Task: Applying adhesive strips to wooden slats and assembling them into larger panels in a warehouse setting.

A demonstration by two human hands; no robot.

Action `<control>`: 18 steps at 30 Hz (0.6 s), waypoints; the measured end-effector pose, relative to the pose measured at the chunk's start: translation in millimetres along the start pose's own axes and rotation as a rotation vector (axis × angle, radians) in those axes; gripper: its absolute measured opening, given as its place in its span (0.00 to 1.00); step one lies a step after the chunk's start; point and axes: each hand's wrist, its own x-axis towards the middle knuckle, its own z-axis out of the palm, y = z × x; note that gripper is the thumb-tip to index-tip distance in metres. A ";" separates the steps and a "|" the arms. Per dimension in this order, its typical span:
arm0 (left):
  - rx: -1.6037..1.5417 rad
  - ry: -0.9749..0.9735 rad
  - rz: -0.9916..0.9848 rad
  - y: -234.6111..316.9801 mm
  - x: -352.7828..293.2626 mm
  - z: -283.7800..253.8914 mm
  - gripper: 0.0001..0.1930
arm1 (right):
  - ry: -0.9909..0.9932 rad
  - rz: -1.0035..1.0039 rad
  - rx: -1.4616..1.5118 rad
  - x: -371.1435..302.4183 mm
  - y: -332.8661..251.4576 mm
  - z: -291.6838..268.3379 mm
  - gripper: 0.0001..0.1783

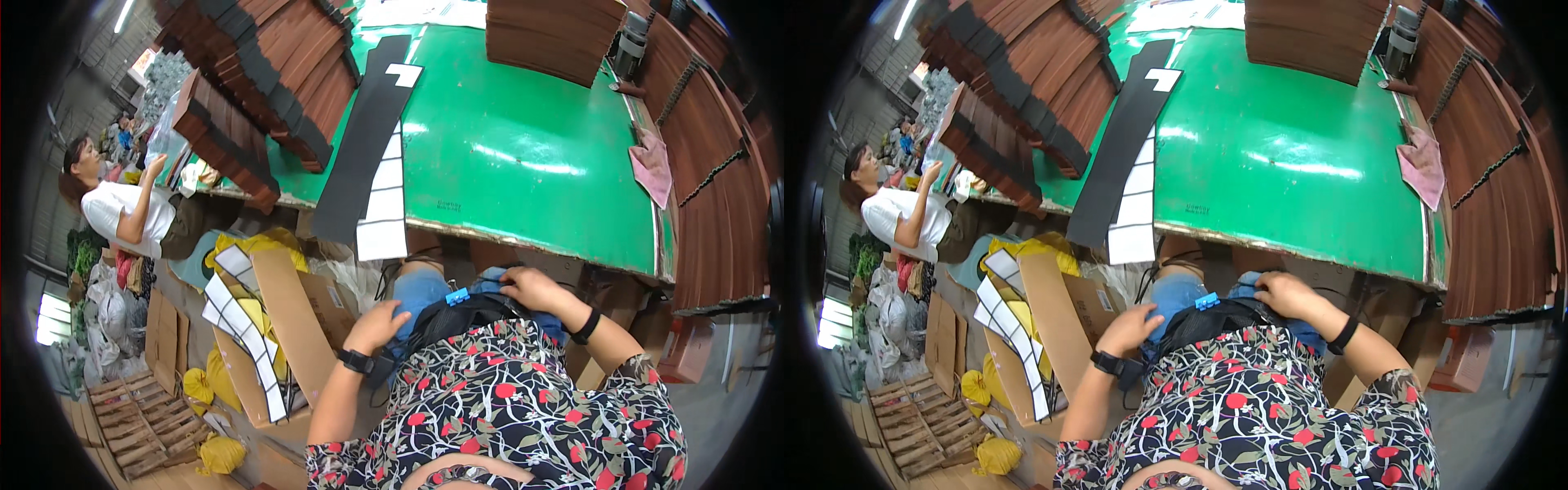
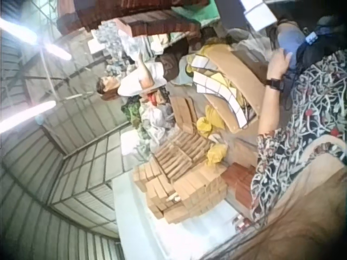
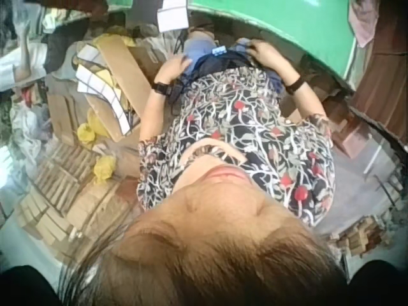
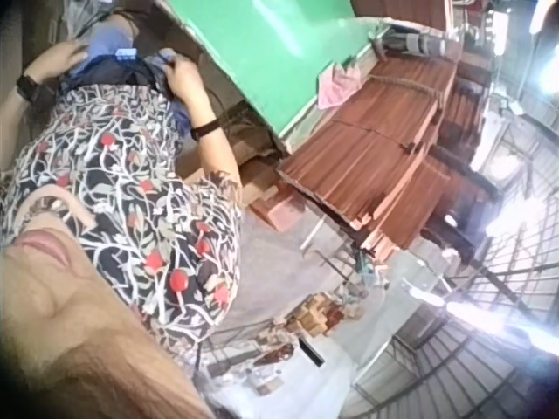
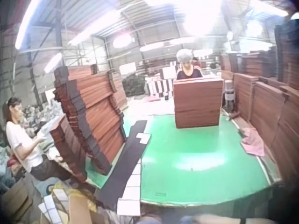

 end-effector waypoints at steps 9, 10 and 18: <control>-0.017 -0.025 -0.140 0.6 -4.0 10.7 0.29 | -0.170 0.304 0.246 37.3 59.1 95.0 0.28; -0.012 -0.062 -0.162 5.4 -0.6 4.7 0.29 | 0.071 0.145 0.272 34.2 85.3 127.1 0.29; -0.102 -0.369 -0.133 14.9 5.4 -36.6 0.26 | -0.190 0.432 0.488 22.0 43.4 70.6 0.29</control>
